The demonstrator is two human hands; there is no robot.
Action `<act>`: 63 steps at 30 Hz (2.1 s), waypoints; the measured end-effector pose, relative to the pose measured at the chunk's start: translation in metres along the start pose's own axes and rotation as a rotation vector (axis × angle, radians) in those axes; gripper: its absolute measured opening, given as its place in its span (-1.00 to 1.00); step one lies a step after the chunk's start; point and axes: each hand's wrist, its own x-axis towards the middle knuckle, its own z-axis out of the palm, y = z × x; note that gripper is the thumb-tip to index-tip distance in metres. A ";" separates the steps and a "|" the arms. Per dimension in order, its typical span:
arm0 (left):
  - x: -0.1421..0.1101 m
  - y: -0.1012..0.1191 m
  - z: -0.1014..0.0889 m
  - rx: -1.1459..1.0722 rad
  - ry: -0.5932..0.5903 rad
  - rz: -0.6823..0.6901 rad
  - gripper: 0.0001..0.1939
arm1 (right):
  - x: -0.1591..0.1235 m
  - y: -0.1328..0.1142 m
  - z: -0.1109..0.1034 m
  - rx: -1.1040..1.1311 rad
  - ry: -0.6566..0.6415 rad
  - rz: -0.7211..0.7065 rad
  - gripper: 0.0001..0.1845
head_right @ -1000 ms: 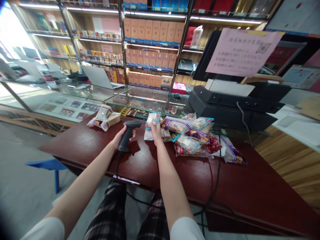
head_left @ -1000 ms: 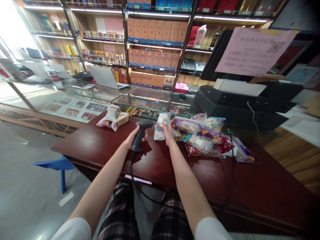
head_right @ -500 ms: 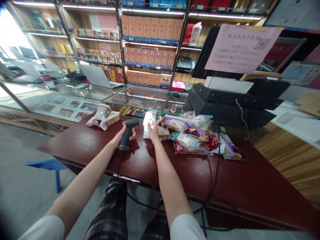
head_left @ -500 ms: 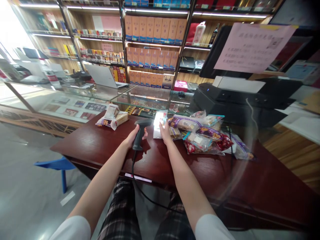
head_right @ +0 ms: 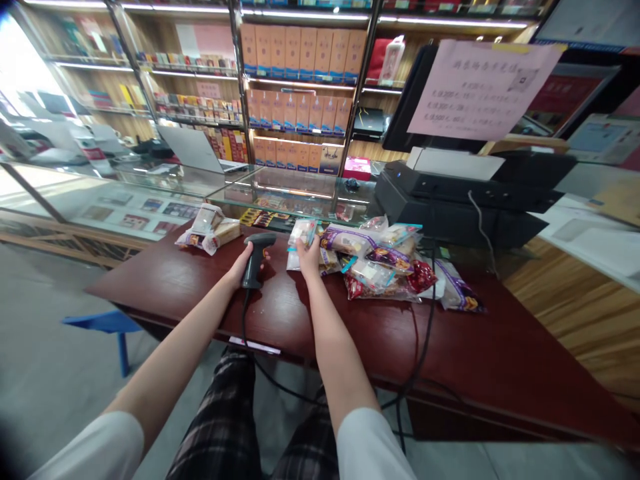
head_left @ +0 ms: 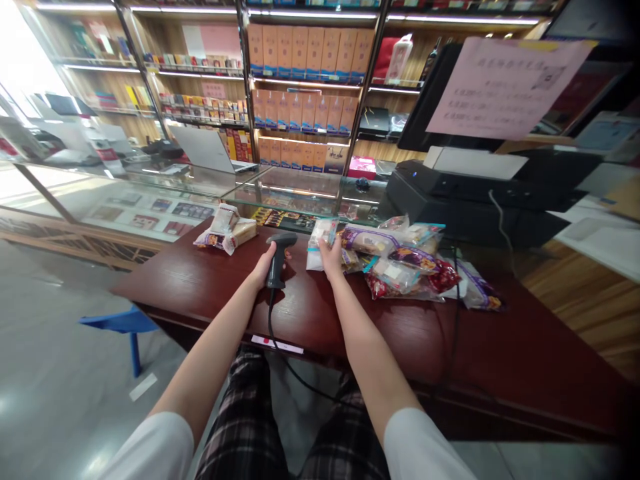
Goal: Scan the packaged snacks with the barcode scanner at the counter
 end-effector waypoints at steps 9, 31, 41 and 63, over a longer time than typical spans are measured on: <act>0.006 -0.003 -0.007 0.043 0.195 -0.002 -0.55 | 0.006 -0.004 -0.016 -0.288 -0.061 -0.018 -0.41; -0.008 0.013 -0.019 -0.594 0.105 0.042 -0.51 | -0.027 -0.029 -0.026 -0.903 -0.019 -0.406 -0.48; -0.010 0.012 -0.018 -0.468 0.139 0.075 -0.53 | -0.026 -0.035 -0.010 -0.993 -0.180 -0.443 -0.67; -0.027 0.081 -0.120 -0.448 0.153 0.412 -0.49 | -0.007 -0.021 0.183 -0.663 -0.708 -0.563 -0.25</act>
